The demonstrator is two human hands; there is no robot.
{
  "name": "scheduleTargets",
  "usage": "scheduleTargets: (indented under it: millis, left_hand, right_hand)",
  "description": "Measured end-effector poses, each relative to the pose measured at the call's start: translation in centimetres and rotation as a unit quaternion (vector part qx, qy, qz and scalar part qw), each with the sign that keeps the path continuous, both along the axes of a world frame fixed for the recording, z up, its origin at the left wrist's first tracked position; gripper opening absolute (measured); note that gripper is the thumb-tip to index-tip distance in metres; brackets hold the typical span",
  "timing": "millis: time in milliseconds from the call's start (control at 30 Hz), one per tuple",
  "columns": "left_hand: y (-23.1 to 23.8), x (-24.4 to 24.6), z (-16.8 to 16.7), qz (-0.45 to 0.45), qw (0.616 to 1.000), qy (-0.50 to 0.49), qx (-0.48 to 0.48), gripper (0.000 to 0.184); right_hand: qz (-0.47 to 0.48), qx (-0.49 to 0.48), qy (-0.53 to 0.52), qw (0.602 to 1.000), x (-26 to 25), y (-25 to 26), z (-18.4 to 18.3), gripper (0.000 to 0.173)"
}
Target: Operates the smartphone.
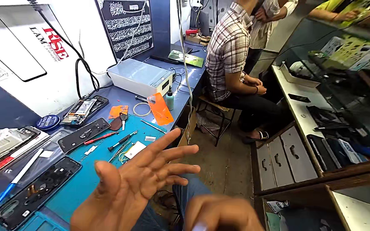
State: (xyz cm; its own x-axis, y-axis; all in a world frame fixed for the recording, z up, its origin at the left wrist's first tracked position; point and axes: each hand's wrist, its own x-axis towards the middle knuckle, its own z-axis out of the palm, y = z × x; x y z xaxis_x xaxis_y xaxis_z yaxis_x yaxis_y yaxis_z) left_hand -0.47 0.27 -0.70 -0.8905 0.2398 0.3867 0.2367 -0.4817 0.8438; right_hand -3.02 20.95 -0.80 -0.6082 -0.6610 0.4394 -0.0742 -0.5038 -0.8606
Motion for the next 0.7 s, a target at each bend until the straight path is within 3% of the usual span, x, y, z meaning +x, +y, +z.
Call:
scheduleTargets:
  millis: [67, 133, 200, 267, 400, 500, 700]
  left_hand:
    - [0.4, -0.2, -0.6, 0.004, 1.000, -0.011, 0.022, 0.094]
    - [1.1, -0.1, -1.8, 0.017, 0.995, -0.051, 0.087, 0.088]
    - [2.1, -0.4, -3.4, 0.052, 0.987, -0.088, 0.126, 0.084]
    - [2.8, -1.0, -5.1, 0.042, 0.986, -0.121, 0.106, 0.091]
    - [4.4, -1.4, -8.0, 0.043, 0.984, -0.168, 0.036, 0.091]
    - [5.0, -1.2, -9.3, 0.073, 0.979, -0.185, 0.038, 0.082]
    - [5.3, -1.1, -9.9, 0.171, 0.978, -0.105, -0.056, 0.075]
  right_hand:
    - [-0.039, -0.021, -0.197, 0.979, -1.5, 1.3, -1.6, 0.018]
    - [-0.031, -0.057, -0.333, 0.941, -2.2, 2.2, -3.8, 0.020]
    - [-0.015, -0.068, -0.390, 0.918, -2.0, 2.9, -6.0, 0.029]
    - [-0.023, -0.044, -0.419, 0.907, -1.1, 3.3, -7.6, 0.048]
    - [-0.108, 0.076, -0.381, 0.915, 0.0, 3.1, -9.0, 0.073]
    - [-0.096, 0.148, -0.300, 0.938, -0.2, 3.7, -9.6, 0.073]
    - [-0.017, 0.135, -0.218, 0.966, -1.5, 5.0, -10.4, 0.075]
